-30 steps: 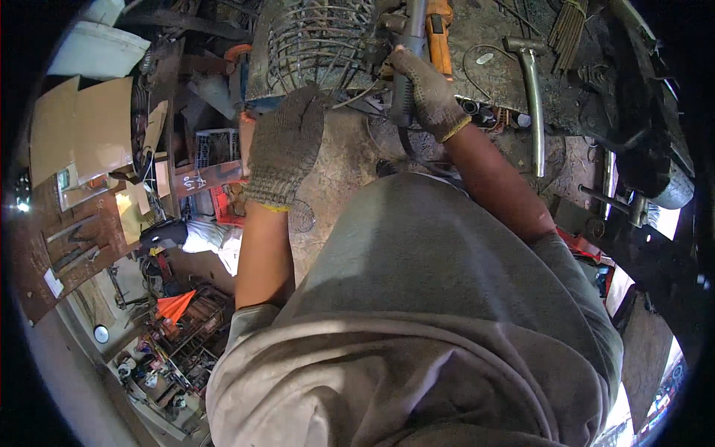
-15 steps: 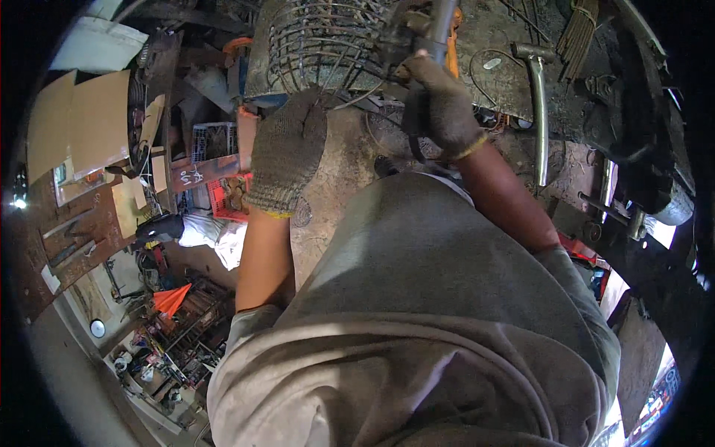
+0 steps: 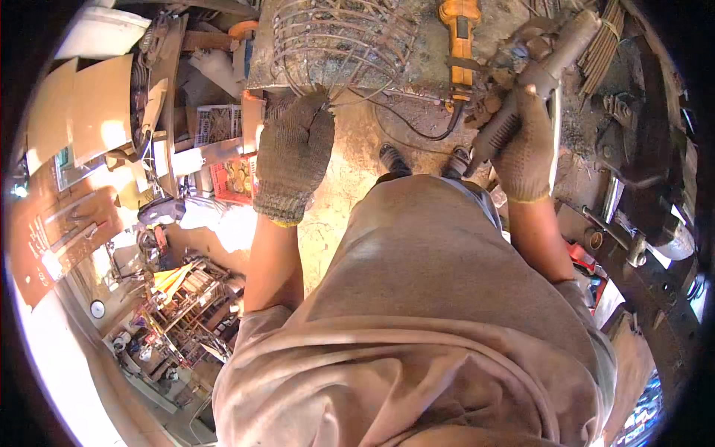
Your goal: The person uses an angle grinder to smooth the edges of a metal cage, then uses a welding gun to fuse metal rods together on the cage while it is positioned on a workbench.
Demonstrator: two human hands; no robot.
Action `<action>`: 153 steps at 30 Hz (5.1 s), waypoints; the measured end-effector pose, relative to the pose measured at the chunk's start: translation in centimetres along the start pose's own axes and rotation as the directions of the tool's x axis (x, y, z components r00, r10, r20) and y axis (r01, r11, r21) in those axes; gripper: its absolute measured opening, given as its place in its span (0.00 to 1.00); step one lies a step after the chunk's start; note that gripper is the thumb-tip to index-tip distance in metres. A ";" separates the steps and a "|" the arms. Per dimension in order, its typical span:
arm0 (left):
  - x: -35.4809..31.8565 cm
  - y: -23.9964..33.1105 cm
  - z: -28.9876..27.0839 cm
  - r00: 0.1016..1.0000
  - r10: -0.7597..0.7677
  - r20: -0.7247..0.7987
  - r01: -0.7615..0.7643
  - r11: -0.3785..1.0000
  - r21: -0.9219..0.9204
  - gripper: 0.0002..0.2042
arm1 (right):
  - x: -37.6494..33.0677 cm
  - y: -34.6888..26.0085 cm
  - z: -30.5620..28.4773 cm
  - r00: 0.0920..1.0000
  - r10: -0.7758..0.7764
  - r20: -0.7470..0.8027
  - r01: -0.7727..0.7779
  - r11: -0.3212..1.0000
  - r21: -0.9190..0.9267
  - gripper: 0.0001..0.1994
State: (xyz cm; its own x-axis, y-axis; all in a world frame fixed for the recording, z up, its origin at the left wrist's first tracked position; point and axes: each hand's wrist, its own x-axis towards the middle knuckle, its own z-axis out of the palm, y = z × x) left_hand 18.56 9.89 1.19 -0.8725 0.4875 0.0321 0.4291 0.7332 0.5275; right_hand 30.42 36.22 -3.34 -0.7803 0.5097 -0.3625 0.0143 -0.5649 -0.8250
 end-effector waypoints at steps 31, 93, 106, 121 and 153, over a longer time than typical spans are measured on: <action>0.0 -0.8 0.1 0.995 0.092 -0.038 -0.089 0.993 0.083 0.12 | -6.1 2.7 -8.3 0.997 -0.073 -0.032 0.074 0.995 0.061 0.21; -0.2 -2.0 0.8 0.983 0.162 -0.091 -0.153 0.983 0.101 0.12 | -11.5 5.9 -12.1 0.976 -0.139 -0.167 0.105 0.974 -0.198 0.26; -0.2 -1.3 0.5 0.986 0.151 -0.070 -0.143 0.985 0.098 0.12 | -11.5 6.1 -12.0 0.976 -0.104 -0.192 0.064 0.977 -0.204 0.30; -0.2 -1.8 0.9 0.981 0.171 -0.095 -0.162 0.983 0.090 0.10 | -11.2 5.9 -11.5 0.978 -0.132 -0.163 0.091 0.967 -0.239 0.29; -0.2 -2.3 0.9 0.991 0.127 -0.051 -0.124 0.991 0.058 0.11 | -11.3 5.6 -11.2 0.981 -0.094 -0.167 0.060 0.979 -0.197 0.27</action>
State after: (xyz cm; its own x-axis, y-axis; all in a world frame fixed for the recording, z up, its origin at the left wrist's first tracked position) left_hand 17.96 8.52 -0.76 -0.8220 0.5514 0.1422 0.5465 0.6937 0.4691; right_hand 46.35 34.59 -8.69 -0.6625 0.6619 -0.3508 0.0903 -0.3943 -0.9145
